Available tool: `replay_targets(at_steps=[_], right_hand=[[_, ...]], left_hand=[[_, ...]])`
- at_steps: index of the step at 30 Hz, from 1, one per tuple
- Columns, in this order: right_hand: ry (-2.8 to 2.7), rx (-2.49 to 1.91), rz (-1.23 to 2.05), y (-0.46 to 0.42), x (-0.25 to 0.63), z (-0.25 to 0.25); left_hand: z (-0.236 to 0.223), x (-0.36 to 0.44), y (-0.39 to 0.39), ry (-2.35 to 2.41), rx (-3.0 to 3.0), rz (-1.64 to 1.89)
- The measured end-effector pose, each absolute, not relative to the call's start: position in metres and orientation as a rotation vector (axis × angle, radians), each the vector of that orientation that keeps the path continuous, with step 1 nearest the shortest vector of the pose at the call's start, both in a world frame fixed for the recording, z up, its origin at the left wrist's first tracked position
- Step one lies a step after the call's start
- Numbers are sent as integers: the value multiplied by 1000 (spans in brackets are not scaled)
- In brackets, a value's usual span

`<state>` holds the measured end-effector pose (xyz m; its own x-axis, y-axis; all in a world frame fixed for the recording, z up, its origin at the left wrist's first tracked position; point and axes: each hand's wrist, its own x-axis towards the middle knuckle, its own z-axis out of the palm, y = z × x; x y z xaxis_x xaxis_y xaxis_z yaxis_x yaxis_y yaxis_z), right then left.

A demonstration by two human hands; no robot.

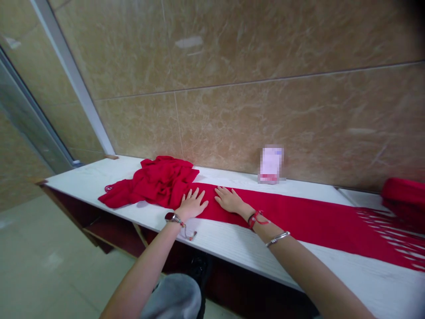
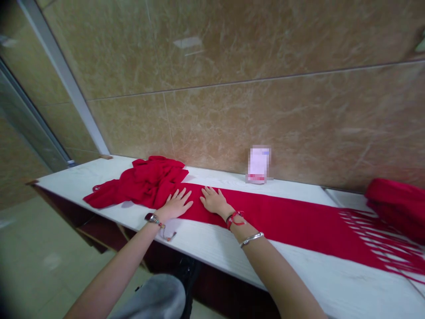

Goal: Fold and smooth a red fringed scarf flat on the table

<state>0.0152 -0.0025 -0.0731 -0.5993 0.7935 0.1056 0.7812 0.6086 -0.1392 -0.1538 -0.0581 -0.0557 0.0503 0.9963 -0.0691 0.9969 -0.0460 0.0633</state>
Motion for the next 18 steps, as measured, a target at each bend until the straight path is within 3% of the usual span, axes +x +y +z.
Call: replay_targets(at_steps=[9,18], right_hand=[[-2443,-1684,25,-7,120,-74],[-2516,-1506,196,-20,80,-60]], left_hand=[[-45,-151,-51,2129,2126,-104],[-52,-80,-19,2037,2323,60]])
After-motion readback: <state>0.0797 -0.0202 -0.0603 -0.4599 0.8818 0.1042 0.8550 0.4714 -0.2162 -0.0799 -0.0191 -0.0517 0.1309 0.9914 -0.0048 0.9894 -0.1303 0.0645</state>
